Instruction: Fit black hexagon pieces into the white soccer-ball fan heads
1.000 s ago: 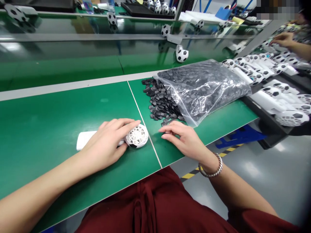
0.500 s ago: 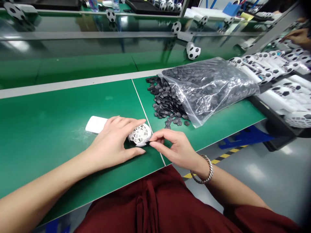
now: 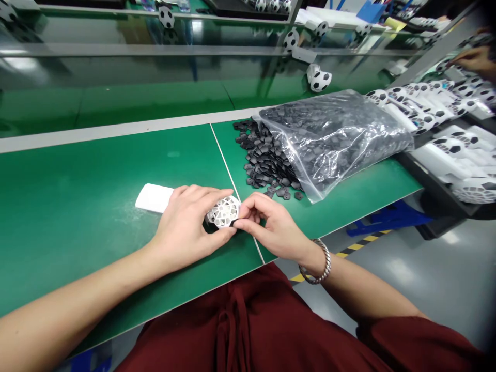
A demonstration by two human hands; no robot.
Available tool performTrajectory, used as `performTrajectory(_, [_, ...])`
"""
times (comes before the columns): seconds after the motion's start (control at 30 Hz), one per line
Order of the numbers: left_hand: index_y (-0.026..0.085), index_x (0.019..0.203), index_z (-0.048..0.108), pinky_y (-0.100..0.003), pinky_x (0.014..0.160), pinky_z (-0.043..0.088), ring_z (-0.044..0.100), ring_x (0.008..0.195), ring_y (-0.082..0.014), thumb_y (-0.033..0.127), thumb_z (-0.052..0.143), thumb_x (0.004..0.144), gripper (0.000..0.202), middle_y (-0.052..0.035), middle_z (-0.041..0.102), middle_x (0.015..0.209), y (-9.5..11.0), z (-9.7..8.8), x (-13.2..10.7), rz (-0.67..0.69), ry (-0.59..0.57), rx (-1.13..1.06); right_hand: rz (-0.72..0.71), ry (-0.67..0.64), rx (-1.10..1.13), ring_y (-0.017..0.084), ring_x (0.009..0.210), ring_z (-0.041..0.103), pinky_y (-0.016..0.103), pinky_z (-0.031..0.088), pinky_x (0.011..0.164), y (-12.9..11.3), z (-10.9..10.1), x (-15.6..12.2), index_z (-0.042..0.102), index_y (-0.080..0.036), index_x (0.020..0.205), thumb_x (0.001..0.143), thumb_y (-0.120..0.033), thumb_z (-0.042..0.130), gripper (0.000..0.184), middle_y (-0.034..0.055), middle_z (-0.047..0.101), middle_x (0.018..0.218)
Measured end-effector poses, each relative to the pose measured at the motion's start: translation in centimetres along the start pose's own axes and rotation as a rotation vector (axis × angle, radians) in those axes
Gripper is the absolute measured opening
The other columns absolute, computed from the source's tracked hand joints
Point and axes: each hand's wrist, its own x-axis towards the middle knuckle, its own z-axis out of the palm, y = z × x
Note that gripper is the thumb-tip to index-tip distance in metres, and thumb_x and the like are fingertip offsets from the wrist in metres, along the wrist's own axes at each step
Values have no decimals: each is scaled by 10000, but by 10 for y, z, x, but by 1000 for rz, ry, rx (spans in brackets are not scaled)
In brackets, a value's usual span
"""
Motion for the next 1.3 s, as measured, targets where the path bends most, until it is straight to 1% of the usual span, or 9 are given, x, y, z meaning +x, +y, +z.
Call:
performTrajectory(0.17, [225, 1203, 478, -430, 904, 347, 514, 1035, -254, 481, 536, 766, 510, -68, 588, 1151, -5, 1, -4, 67, -11, 29, -45, 5, -44, 71, 616, 470, 194, 412, 554, 5, -12, -2, 525, -167, 783, 801, -247, 594, 107, -17, 512, 730])
performTrajectory(0.37, [233, 1212, 462, -506, 1005, 249, 499, 1066, -274, 534, 557, 742, 566, -76, 583, 1156, -15, -2, -1, 153, -67, 47, -15, 301, -464, 99, 648, 494, 241, 425, 643, 25, -54, -16, 584, -172, 786, 805, -190, 578, 26, -1, 570, 738])
performTrajectory(0.47, [267, 1244, 431, -536, 1055, 166, 409, 1180, -281, 450, 556, 758, 533, -54, 536, 1232, -17, 0, -1, 205, -72, 6, -42, 230, -573, 128, 739, 532, 267, 443, 712, 33, -59, -18, 615, -179, 825, 806, -190, 581, 40, 20, 599, 799])
performTrajectory(0.57, [292, 1261, 429, -582, 1014, 216, 285, 1254, -331, 441, 554, 760, 537, -80, 444, 1309, -15, 5, -5, 160, -16, 67, -68, 113, -662, 169, 867, 538, 308, 453, 790, 36, -54, -17, 635, -186, 933, 810, -230, 588, 139, 49, 610, 893])
performTrajectory(0.73, [287, 1262, 425, -605, 1029, 163, 349, 1206, -324, 497, 565, 759, 563, -84, 549, 1163, -11, 4, -8, 106, -30, 101, -122, 48, -829, 186, 851, 527, 323, 463, 758, 36, -49, -15, 637, -169, 960, 868, -263, 498, 192, 71, 617, 890])
performTrajectory(0.9, [234, 1282, 388, -577, 1060, 159, 265, 1294, -312, 446, 600, 743, 617, -90, 468, 1307, -16, -1, -5, 109, -92, -21, -261, -28, -1028, 199, 803, 510, 338, 443, 711, 39, -49, -7, 623, -117, 1004, 896, -165, 406, 248, 104, 623, 900])
performTrajectory(1.03, [201, 1283, 383, -505, 1049, 280, 166, 1339, -289, 357, 592, 753, 590, -93, 427, 1340, -17, -1, -5, 76, -151, -141, -315, -23, -869, 189, 809, 541, 338, 454, 729, 32, -44, -2, 635, -140, 965, 891, -174, 433, 218, 83, 642, 876])
performTrajectory(1.17, [200, 1261, 396, -474, 1067, 265, 153, 1349, -268, 247, 594, 722, 577, -79, 423, 1343, -21, -6, -3, 117, -207, -208, -357, 26, -539, 128, 771, 598, 256, 474, 729, 12, -37, -1, 634, -177, 870, 856, -200, 529, 109, 15, 679, 816])
performTrajectory(1.3, [232, 1255, 391, -461, 1073, 251, 157, 1352, -248, 169, 555, 717, 566, -57, 364, 1392, -24, -14, 0, 178, -300, -261, -419, -100, -468, 114, 729, 583, 250, 446, 692, -2, -33, 2, 611, -161, 842, 848, -214, 541, 87, 15, 665, 785])
